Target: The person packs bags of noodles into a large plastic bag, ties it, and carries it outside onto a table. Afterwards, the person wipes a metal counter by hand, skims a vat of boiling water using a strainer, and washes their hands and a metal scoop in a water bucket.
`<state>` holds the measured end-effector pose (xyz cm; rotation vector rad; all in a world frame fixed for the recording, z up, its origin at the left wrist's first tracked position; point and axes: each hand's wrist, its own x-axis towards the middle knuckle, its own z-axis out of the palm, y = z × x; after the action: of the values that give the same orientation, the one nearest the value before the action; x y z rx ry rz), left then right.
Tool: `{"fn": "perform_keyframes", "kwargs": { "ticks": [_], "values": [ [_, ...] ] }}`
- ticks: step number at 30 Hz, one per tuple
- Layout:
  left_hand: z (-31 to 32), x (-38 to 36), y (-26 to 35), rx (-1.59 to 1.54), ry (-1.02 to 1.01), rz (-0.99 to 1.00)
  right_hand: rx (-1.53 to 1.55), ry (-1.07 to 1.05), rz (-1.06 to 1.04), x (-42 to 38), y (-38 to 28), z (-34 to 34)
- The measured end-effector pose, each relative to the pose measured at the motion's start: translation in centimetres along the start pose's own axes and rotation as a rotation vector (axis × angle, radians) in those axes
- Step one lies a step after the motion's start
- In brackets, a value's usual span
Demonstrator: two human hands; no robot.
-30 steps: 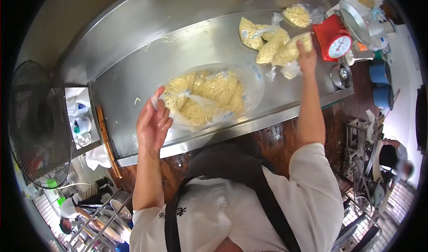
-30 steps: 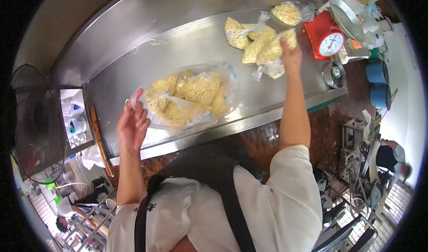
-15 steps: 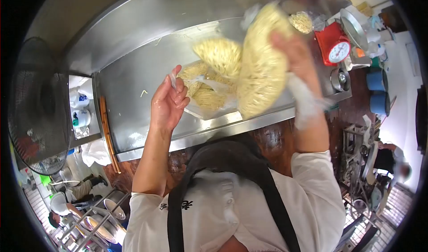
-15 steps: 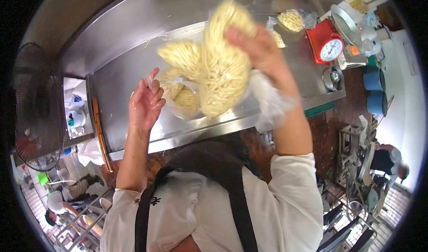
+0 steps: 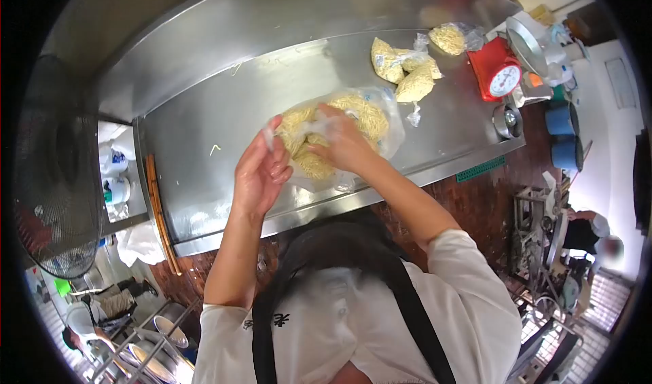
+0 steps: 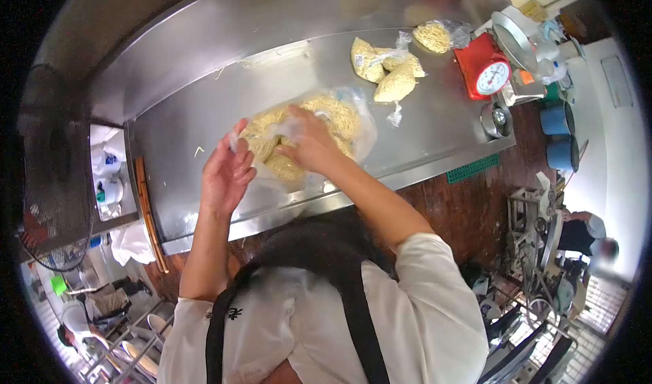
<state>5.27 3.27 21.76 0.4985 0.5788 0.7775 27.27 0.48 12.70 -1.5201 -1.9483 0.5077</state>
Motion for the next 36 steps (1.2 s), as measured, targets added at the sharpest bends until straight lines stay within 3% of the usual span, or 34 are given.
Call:
{"fn": "perform_keyframes", "kwargs": {
  "ticks": [3,5,8,11,14,17,19,21,22,26,29,32,34,36],
  "values": [
    [-0.5,0.1,0.1,0.016,0.005,0.038,-0.536,0.486,0.159,-2.2,-1.8,-6.8],
    [-0.3,0.0,-0.2,0.087,0.018,0.056,-0.638,0.525,0.335,-4.6,5.0,-5.5],
    [1.4,-0.3,0.0,-0.025,0.045,0.020,0.112,0.483,0.608,-6.5,9.8,-5.2],
    [4.4,-0.6,-0.9,-0.054,0.064,-0.014,0.589,0.192,0.664,-2.7,3.4,-15.4],
    [6.7,-1.7,0.8,-0.129,-0.013,0.052,0.746,0.002,0.571,0.3,0.9,-20.7],
    [8.2,-1.3,2.3,-0.216,-0.073,0.169,0.929,0.054,0.337,3.8,6.0,-24.0],
    [8.2,0.1,1.5,-0.202,0.094,0.194,0.264,0.185,0.332,6.9,15.5,-23.0],
    [7.2,1.4,0.0,-0.165,0.215,0.175,-0.677,0.375,0.332,8.4,25.4,-16.6],
    [5.8,2.0,-1.7,-0.138,0.250,0.150,-0.753,0.343,0.376,7.5,29.7,-12.7],
    [4.7,2.5,-2.5,-0.080,0.235,0.161,-0.661,-0.069,0.480,8.2,34.5,-12.2],
    [4.7,2.1,-3.0,-0.084,0.244,0.185,-0.538,-0.495,0.301,10.7,35.5,-14.7],
    [5.3,2.3,-3.1,-0.065,0.276,0.207,-0.308,-0.039,0.293,10.6,36.6,-17.9],
    [5.4,2.3,-3.3,-0.046,0.284,0.220,-0.432,-0.019,0.516,10.2,39.0,-20.1],
    [5.5,2.3,-3.6,-0.065,0.304,0.226,-0.344,-0.163,0.449,7.9,46.6,-18.9]
  ]
}}
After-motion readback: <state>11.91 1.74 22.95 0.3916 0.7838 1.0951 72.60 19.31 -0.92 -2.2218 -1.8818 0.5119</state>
